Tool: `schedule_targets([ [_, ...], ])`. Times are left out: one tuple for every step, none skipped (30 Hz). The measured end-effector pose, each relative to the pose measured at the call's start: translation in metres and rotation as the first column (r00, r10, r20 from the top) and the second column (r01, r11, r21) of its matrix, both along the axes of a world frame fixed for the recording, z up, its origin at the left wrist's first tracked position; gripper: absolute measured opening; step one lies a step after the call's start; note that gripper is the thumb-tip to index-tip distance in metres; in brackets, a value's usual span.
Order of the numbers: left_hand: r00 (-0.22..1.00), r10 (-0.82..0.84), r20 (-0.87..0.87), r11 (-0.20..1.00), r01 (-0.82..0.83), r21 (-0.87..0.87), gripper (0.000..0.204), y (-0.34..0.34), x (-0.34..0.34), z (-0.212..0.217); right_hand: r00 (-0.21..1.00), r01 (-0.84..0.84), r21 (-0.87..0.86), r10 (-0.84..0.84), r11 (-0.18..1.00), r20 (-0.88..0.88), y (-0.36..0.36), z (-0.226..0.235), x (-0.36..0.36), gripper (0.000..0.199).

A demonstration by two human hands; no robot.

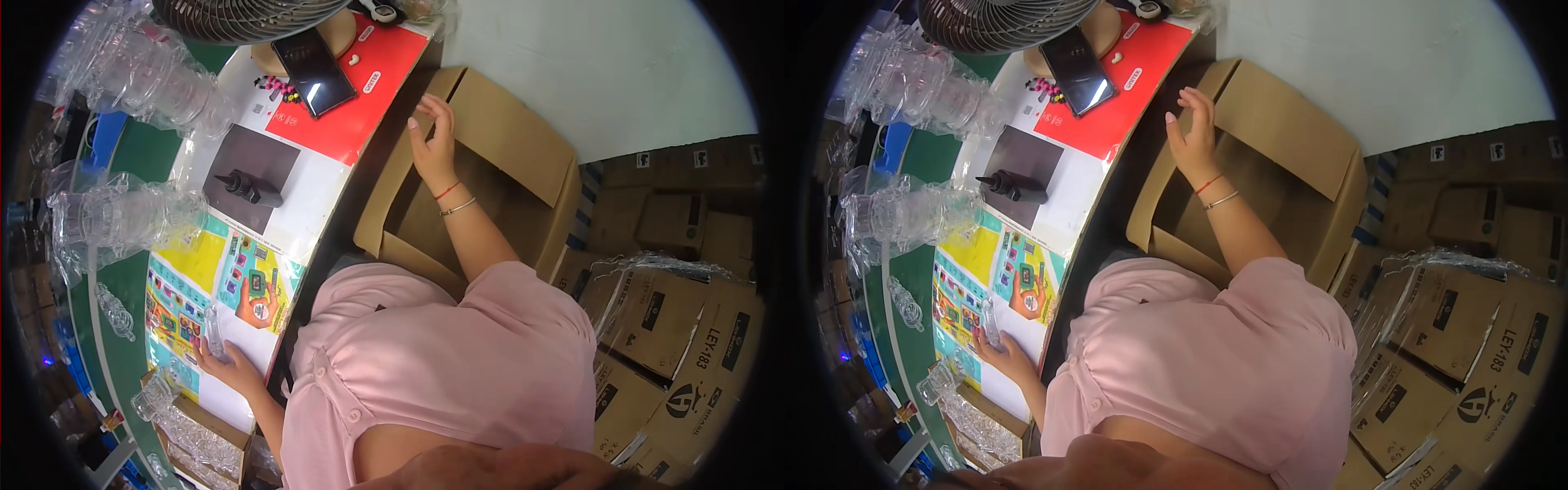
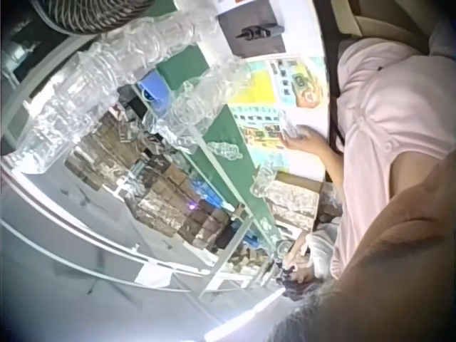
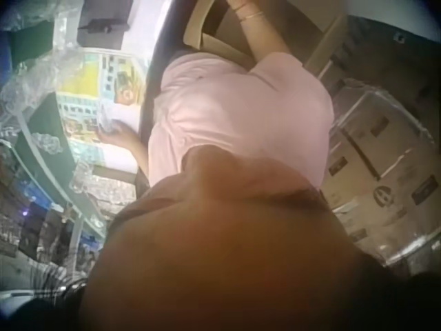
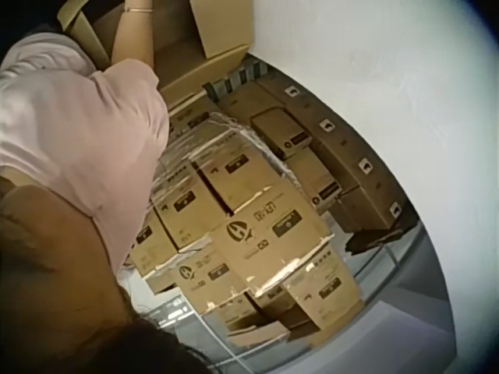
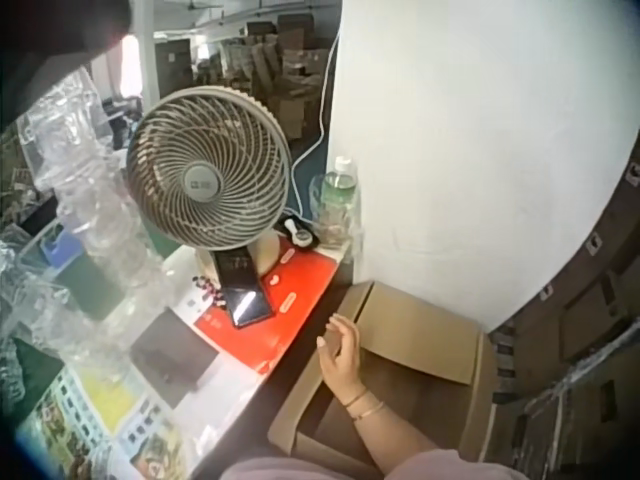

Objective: The person unwraps glass containers from plastic bags, applies liquid from a squeeze bottle onto glass tubes, attaches the tubes to the glass containers, and handles an earbud case and a smartphone.

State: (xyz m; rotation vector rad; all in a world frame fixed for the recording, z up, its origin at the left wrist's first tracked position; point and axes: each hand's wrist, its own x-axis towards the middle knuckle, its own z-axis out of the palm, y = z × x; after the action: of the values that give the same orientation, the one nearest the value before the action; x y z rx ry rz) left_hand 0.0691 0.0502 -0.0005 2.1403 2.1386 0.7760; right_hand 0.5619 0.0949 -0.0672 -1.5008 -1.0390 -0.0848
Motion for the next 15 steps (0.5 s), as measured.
schedule_targets([
  [1.0,-0.004,0.003,1.0,0.004,-0.008,0.043,-0.002,0.0,0.0,1.0,-0.015,0.002,0.015,1.0,0.009,0.0,0.001,0.0,0.041],
  [1.0,0.002,0.005,1.0,-0.002,-0.005,0.043,-0.002,0.0,-0.001,0.999,-0.031,0.003,0.031,0.999,0.016,0.0,0.002,0.0,0.041],
  [1.0,0.006,-0.004,1.0,-0.006,-0.007,0.043,-0.002,-0.002,-0.002,0.999,-0.038,0.006,0.038,0.999,0.017,0.001,0.002,0.0,0.041],
  [1.0,0.01,-0.014,1.0,-0.01,-0.01,0.043,-0.003,-0.003,-0.003,0.999,-0.046,0.008,0.046,0.999,0.006,0.002,0.003,-0.001,0.041],
  [1.0,0.016,-0.014,1.0,-0.016,-0.011,0.043,-0.004,-0.002,-0.003,0.999,-0.053,0.008,0.053,0.999,-0.005,0.002,0.003,-0.001,0.041],
  [1.0,0.028,-0.001,1.0,-0.028,-0.012,0.044,-0.003,0.001,-0.002,0.998,-0.059,0.006,0.059,0.998,-0.007,0.002,0.001,-0.002,0.041],
  [0.999,0.039,0.012,0.999,-0.039,-0.014,0.044,-0.003,0.002,-0.002,0.999,-0.054,-0.001,0.054,0.999,-0.007,0.001,-0.001,-0.003,0.039],
  [0.999,0.041,0.018,0.999,-0.041,-0.014,0.044,-0.002,0.003,-0.002,0.999,-0.044,-0.005,0.044,0.999,0.001,0.0,0.0,-0.003,0.037],
  [0.999,0.039,0.019,0.999,-0.039,-0.016,0.044,-0.001,0.003,-0.003,0.999,-0.045,-0.006,0.045,0.999,0.007,-0.001,-0.002,-0.003,0.037],
  [0.999,0.038,0.02,0.999,-0.037,-0.018,0.045,0.0,0.003,-0.003,0.999,-0.053,-0.007,0.053,0.999,-0.014,-0.003,-0.006,-0.005,0.036],
  [0.999,0.038,0.023,0.999,-0.038,-0.018,0.045,0.0,0.004,-0.003,0.997,-0.061,-0.008,0.06,0.998,-0.04,-0.003,-0.011,-0.006,0.035],
  [0.999,0.045,0.017,0.999,-0.045,-0.019,0.045,0.001,0.004,-0.003,0.998,-0.061,-0.008,0.06,0.998,-0.035,-0.003,-0.015,-0.009,0.035],
  [0.999,0.051,0.011,0.999,-0.051,-0.02,0.045,0.001,0.004,-0.003,0.997,-0.076,-0.05,0.077,0.996,0.004,-0.004,-0.017,-0.013,0.033],
  [0.999,0.05,0.021,0.999,-0.05,-0.017,0.045,0.001,0.004,-0.004,0.995,-0.089,-0.093,0.094,0.992,0.046,-0.004,-0.02,-0.016,0.031],
  [0.999,0.044,0.012,0.999,-0.044,-0.016,0.045,0.001,0.002,-0.004,0.993,-0.102,-0.095,0.108,0.99,0.053,-0.003,-0.021,-0.02,0.03],
])
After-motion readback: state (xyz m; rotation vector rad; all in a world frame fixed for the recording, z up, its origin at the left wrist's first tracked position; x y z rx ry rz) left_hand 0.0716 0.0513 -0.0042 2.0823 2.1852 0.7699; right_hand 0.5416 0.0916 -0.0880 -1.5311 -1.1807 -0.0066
